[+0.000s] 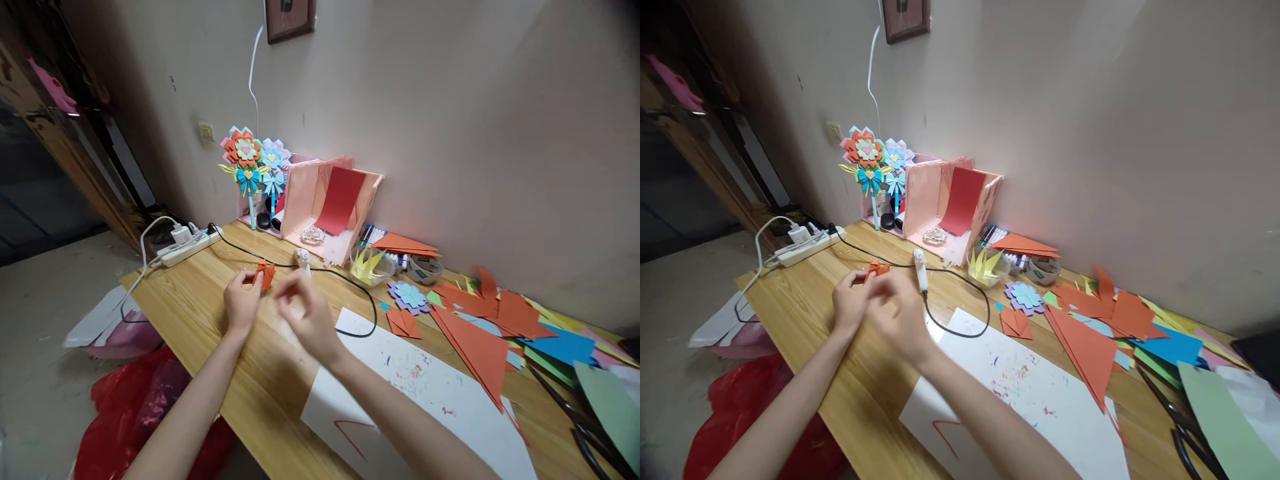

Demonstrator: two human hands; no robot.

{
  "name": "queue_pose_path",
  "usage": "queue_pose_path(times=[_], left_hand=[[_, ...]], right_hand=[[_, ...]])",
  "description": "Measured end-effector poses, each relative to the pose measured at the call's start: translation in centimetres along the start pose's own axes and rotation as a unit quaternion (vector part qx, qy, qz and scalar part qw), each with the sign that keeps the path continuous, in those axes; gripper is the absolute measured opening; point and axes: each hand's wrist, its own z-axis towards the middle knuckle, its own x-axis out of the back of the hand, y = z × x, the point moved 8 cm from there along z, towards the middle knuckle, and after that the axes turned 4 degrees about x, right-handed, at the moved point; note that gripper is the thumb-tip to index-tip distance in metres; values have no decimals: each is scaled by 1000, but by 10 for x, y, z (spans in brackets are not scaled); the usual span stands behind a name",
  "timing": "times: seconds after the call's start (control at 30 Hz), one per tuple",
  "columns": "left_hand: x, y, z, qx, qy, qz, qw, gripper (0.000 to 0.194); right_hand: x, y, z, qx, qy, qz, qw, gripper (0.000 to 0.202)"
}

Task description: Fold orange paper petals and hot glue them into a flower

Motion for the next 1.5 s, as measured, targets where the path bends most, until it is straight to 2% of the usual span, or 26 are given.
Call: queue_pose_path(times=[0.03, 0.07, 0.1, 0.17, 0.23, 0.33, 0.43, 0.53, 0.6, 0.73, 0.87, 1.03, 1.27, 1.5], left_hand=[[2, 2, 0, -15, 8, 4, 1000, 14], [3, 5, -1, -33, 13, 9, 999, 14], [3, 8, -2, -50, 16, 12, 999, 13], [1, 12, -4, -77, 6, 3, 997, 11], [-4, 15, -6, -96, -18, -3, 995, 10], [-12, 16, -9, -111, -53, 3, 992, 9], [-18, 13, -10, -107, -79, 19, 991, 8], [-24, 5, -10, -72, -100, 30, 992, 10], [-27, -3, -9, -29, -108, 31, 993, 12], [-29, -12, -8, 17, -114, 27, 993, 16], [-21, -4, -5, -18, -74, 23, 997, 15], [-9, 6, -5, -54, -25, 4, 998, 14], [-9, 26, -11, -138, -36, 13, 990, 11], [-12, 34, -17, -185, -55, 29, 981, 13]], right_hand=[[24, 30, -6, -89, 110, -71, 987, 13], [42, 58, -15, -168, 178, -140, 959, 18], [53, 82, -23, -223, 203, -188, 935, 27], [57, 120, -29, -276, 185, -232, 914, 43], [51, 146, -27, -307, 142, -245, 909, 53], [34, 162, -14, -326, 85, -250, 908, 41], [24, 163, -1, -319, 52, -234, 917, 22], [34, 150, -3, -282, 83, -206, 933, 25], [46, 135, -14, -261, 105, -179, 943, 31], [53, 110, -48, -296, 45, -106, 948, 39], [44, 95, -71, -302, -2, -61, 951, 36], [26, 87, -79, -270, -70, -64, 958, 33], [28, 82, -80, -252, -41, -79, 964, 32], [33, 86, -79, -267, -21, -89, 959, 34]])
